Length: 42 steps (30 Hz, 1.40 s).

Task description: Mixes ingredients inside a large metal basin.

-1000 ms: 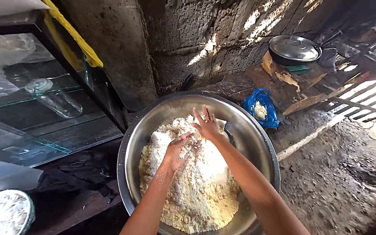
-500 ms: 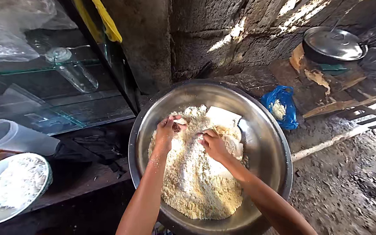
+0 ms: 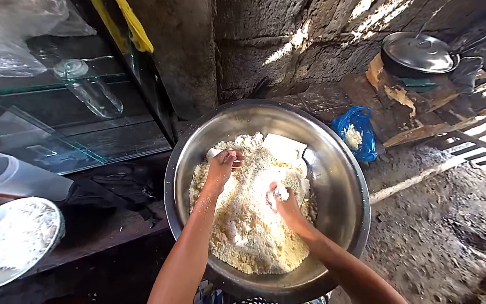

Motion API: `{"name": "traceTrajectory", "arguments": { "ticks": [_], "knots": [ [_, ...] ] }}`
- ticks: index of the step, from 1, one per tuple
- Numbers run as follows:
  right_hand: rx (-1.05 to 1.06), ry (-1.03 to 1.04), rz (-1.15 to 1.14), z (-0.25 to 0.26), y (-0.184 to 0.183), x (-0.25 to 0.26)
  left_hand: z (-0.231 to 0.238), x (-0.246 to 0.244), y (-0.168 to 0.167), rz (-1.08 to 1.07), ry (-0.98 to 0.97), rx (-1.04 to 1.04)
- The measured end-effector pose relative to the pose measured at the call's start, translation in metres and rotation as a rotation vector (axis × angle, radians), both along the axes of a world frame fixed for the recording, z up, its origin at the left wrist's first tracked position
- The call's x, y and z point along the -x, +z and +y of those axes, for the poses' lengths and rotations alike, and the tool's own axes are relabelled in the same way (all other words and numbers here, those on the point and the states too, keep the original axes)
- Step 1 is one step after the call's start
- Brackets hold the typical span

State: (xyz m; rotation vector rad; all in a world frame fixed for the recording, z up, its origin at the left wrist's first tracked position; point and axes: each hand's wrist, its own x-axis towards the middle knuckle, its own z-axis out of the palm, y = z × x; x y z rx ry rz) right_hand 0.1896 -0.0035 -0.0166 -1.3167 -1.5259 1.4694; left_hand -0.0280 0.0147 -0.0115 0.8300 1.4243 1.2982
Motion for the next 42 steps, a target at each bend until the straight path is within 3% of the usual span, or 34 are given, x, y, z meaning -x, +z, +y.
{"name": "traceTrajectory", "arguments": {
  "ticks": [2, 5, 8, 12, 14, 16, 19, 22, 26, 29, 31, 34, 36, 38, 40, 42],
  "knots": [
    [0.125, -0.031, 0.132, 0.013, 0.012, 0.009, -0.001, 0.001, -0.002, 0.012, -0.002, -0.001],
    [0.235, 0.11, 0.263, 0.034, 0.019, 0.008, -0.003, 0.008, -0.005, 0.054, 0.027, 0.007],
    [0.188, 0.22, 0.224, 0.043, 0.022, 0.013, -0.003, 0.015, -0.01, 0.078, 0.068, 0.001],
    [0.186, 0.119, 0.226, 0.044, 0.02, 0.029, 0.003, 0.015, -0.015, 0.071, 0.122, 0.024],
    [-0.002, 0.102, 0.028, 0.047, 0.018, 0.039, 0.004, 0.015, -0.015, 0.074, 0.148, 0.017],
    [-0.224, 0.279, -0.215, 0.052, 0.012, 0.046, 0.002, 0.017, -0.012, 0.067, 0.202, -0.006],
    [-0.374, 0.599, -0.438, 0.06, -0.005, 0.068, 0.002, 0.025, -0.014, 0.014, 0.289, -0.086],
    [-0.489, 0.723, -0.611, 0.054, -0.023, 0.09, 0.002, 0.029, -0.016, -0.028, 0.343, -0.1],
    [-0.431, 0.512, -0.392, 0.05, -0.009, 0.097, 0.008, 0.029, -0.019, -0.107, 0.356, -0.086],
    [-0.526, 0.311, -0.297, 0.052, -0.004, 0.099, 0.015, 0.019, -0.018, -0.292, 0.271, -0.062],
    [-0.584, 0.361, -0.237, 0.039, -0.004, 0.105, 0.02, 0.013, -0.016, -0.479, 0.216, -0.08],
    [-0.456, 0.544, -0.152, 0.012, -0.005, 0.111, 0.023, 0.007, -0.023, -0.604, 0.19, -0.196],
    [-0.483, 0.382, -0.155, 0.025, -0.014, 0.115, 0.014, -0.012, -0.024, -0.611, 0.144, -0.194],
    [-0.585, 0.218, -0.204, 0.053, -0.011, 0.114, -0.004, -0.043, 0.008, -0.653, 0.177, -0.042],
    [-0.593, 0.215, -0.259, 0.057, 0.002, 0.112, -0.017, -0.057, 0.053, -0.63, 0.201, 0.085],
    [-0.643, 0.306, -0.211, 0.044, -0.006, 0.117, -0.016, -0.037, 0.053, -0.701, 0.127, -0.072]
  ]
}}
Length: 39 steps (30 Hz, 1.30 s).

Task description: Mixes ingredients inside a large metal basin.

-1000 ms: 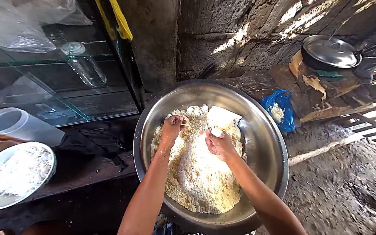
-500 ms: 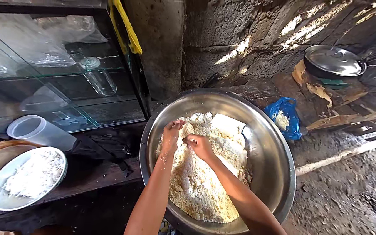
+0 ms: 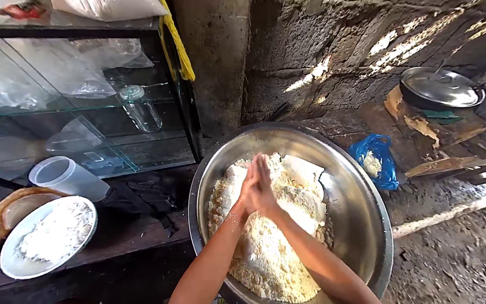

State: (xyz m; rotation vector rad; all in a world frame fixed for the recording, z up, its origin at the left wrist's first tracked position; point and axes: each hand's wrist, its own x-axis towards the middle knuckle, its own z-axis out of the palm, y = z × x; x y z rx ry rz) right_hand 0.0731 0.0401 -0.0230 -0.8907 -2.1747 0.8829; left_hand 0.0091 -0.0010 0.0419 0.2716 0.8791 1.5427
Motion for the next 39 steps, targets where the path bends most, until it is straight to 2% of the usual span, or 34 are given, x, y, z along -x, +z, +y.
{"name": "traceTrajectory", "arguments": {
  "ticks": [1, 3, 6, 9, 12, 16, 19, 23, 25, 26, 28, 30, 33, 36, 39],
  "knots": [
    [0.002, 0.073, -0.044, -0.002, 0.0, 0.002, 0.009, 0.009, -0.007, -0.032, 0.085, -0.035],
    [0.07, 0.049, -0.062, 0.011, -0.004, 0.01, 0.019, 0.021, -0.027, -0.056, 0.199, -0.028],
    [0.158, 0.003, -0.289, 0.065, -0.021, 0.026, 0.023, 0.049, -0.043, 0.15, 0.198, -0.101],
    [0.155, 0.061, -0.487, 0.091, -0.039, 0.057, 0.025, 0.071, -0.046, 0.379, 0.336, 0.034],
    [0.07, 0.106, -0.651, 0.104, -0.052, 0.069, 0.029, 0.076, -0.057, 0.365, 0.402, 0.186],
    [0.085, 0.142, -0.666, 0.116, -0.05, 0.062, 0.036, 0.072, -0.068, 0.414, 0.372, 0.238],
    [0.046, 0.169, -0.708, 0.097, -0.032, 0.065, 0.039, 0.073, -0.08, 0.549, 0.387, 0.258],
    [-0.132, 0.234, -0.716, 0.093, -0.013, 0.043, 0.036, 0.069, -0.085, 0.664, 0.358, 0.218],
    [-0.093, 0.21, -0.683, 0.099, -0.005, 0.024, 0.037, 0.066, -0.084, 0.606, 0.315, 0.241],
    [0.003, 0.177, -0.64, 0.1, -0.003, 0.013, 0.037, 0.062, -0.083, 0.569, 0.28, 0.269],
    [0.202, 0.096, -0.424, 0.094, -0.012, -0.005, 0.037, 0.05, -0.083, 0.563, 0.196, 0.31],
    [0.261, 0.065, -0.247, 0.078, -0.022, -0.016, 0.04, 0.033, -0.089, 0.64, 0.131, 0.334],
    [0.381, 0.122, -0.101, 0.06, -0.024, -0.022, 0.043, 0.02, -0.1, 0.659, 0.133, 0.363],
    [0.564, 0.208, 0.008, 0.06, -0.016, -0.027, 0.051, 0.032, -0.102, 0.626, 0.119, 0.345],
    [0.51, 0.199, 0.005, 0.05, -0.02, -0.036, 0.058, 0.05, -0.109, 0.61, -0.002, 0.305]
  ]
}}
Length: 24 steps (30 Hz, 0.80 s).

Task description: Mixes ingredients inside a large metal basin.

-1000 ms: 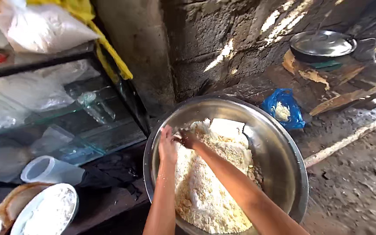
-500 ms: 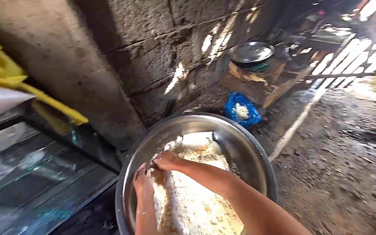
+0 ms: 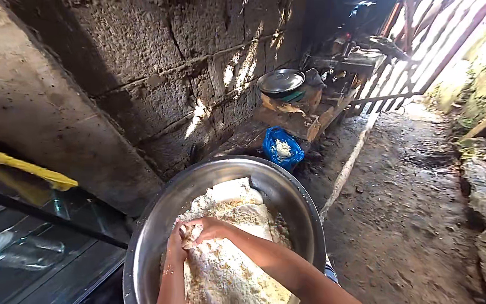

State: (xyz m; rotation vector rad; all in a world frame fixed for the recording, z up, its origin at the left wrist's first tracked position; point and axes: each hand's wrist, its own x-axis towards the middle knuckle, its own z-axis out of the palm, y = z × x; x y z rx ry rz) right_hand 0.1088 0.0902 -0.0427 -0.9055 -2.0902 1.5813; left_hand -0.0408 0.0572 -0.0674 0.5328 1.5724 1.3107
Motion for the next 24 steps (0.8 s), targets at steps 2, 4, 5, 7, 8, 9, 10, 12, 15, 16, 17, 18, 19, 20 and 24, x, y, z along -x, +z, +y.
{"name": "traceTrajectory", "arguments": {
  "ticks": [2, 4, 5, 7, 8, 9, 10, 12, 15, 16, 17, 18, 19, 20, 24],
  "knots": [
    [-0.17, -0.041, -0.047, -0.015, -0.004, -0.002, 0.003, 0.01, -0.006, -0.012, -0.097, -0.034],
    [-0.299, -0.118, -0.045, -0.034, -0.008, -0.001, 0.004, 0.011, -0.006, -0.028, -0.116, -0.07],
    [-0.323, -0.19, -0.021, -0.042, -0.011, -0.001, 0.005, 0.01, -0.006, -0.037, -0.122, -0.084],
    [-0.305, -0.35, 0.057, -0.048, -0.015, -0.002, 0.004, 0.008, -0.007, -0.051, -0.132, -0.09],
    [-0.295, -0.413, 0.119, -0.044, -0.016, -0.001, 0.004, 0.008, -0.006, -0.05, -0.152, -0.085],
    [-0.298, -0.463, 0.191, -0.039, -0.019, 0.0, 0.003, 0.009, -0.004, -0.054, -0.195, -0.073],
    [-0.293, -0.489, 0.251, -0.034, -0.02, 0.001, 0.001, 0.008, 0.002, -0.064, -0.241, -0.046],
    [-0.235, -0.522, 0.324, -0.029, -0.02, 0.0, -0.006, -0.002, 0.018, -0.091, -0.325, 0.012],
    [0.055, -0.616, 0.407, -0.033, -0.009, -0.003, -0.005, -0.002, 0.017, -0.114, -0.425, -0.025],
    [0.177, -0.653, 0.482, -0.035, -0.004, -0.003, -0.003, 0.001, 0.012, -0.107, -0.427, -0.065],
    [0.28, -0.688, 0.558, -0.035, 0.002, -0.004, 0.0, 0.003, 0.01, -0.1, -0.416, -0.104],
    [0.371, -0.694, 0.621, -0.036, 0.009, -0.008, 0.001, 0.003, 0.009, -0.098, -0.386, -0.137],
    [0.438, -0.66, 0.681, -0.036, 0.014, -0.014, 0.001, 0.001, 0.01, -0.096, -0.333, -0.163],
    [0.456, -0.578, 0.723, -0.035, 0.018, -0.021, 0.001, -0.003, 0.012, -0.099, -0.27, -0.188],
    [0.412, -0.509, 0.808, -0.026, 0.016, -0.035, -0.001, -0.025, 0.016, -0.343, -0.085, -0.267]
  ]
}}
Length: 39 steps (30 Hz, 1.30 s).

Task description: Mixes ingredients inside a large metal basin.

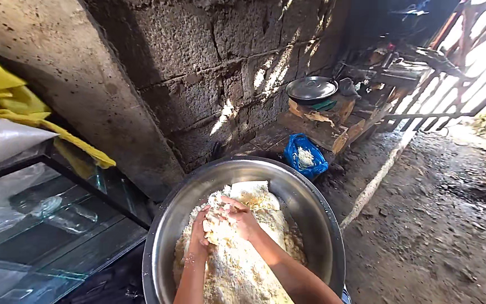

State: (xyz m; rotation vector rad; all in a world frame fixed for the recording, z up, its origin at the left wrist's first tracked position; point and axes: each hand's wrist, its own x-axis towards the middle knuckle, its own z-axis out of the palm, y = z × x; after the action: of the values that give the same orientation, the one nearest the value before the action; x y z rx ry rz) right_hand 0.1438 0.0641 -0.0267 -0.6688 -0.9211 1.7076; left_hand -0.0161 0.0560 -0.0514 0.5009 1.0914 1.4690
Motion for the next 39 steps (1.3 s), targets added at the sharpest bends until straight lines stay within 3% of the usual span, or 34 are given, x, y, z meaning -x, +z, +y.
{"name": "traceTrajectory", "arguments": {
  "ticks": [2, 5, 10, 15, 21, 25, 29, 31, 35, 39],
  "knots": [
    [0.002, -0.091, 0.019, 0.004, -0.002, -0.001, -0.002, -0.009, 0.005, -0.207, 0.044, -0.033],
    [0.005, -0.138, -0.046, 0.006, -0.002, -0.006, -0.008, -0.014, 0.01, -0.326, 0.117, -0.029],
    [0.077, -0.188, -0.171, 0.002, 0.011, -0.006, -0.006, -0.019, 0.02, -0.404, 0.082, -0.058],
    [-0.058, -0.365, -0.282, 0.002, 0.004, 0.002, -0.009, -0.024, 0.025, -0.386, 0.09, -0.1],
    [-0.34, -0.097, -0.747, -0.021, 0.001, 0.018, 0.001, -0.026, 0.019, -0.284, 0.225, -0.165],
    [-0.414, 0.08, -0.773, -0.016, 0.013, 0.009, 0.007, -0.018, 0.031, -0.242, 0.384, -0.114],
    [-0.429, 0.18, -0.861, -0.019, 0.032, 0.005, 0.008, -0.006, 0.023, -0.07, 0.475, 0.016],
    [-0.37, 0.185, -0.833, -0.021, 0.036, 0.004, 0.009, -0.012, 0.023, -0.15, 0.507, 0.026],
    [-0.273, 0.143, -0.796, -0.015, 0.035, -0.003, 0.005, -0.02, 0.02, -0.337, 0.369, 0.1],
    [-0.152, -0.034, -0.723, 0.0, 0.023, -0.014, -0.002, -0.017, 0.03, -0.367, 0.097, 0.18]
  ]
}}
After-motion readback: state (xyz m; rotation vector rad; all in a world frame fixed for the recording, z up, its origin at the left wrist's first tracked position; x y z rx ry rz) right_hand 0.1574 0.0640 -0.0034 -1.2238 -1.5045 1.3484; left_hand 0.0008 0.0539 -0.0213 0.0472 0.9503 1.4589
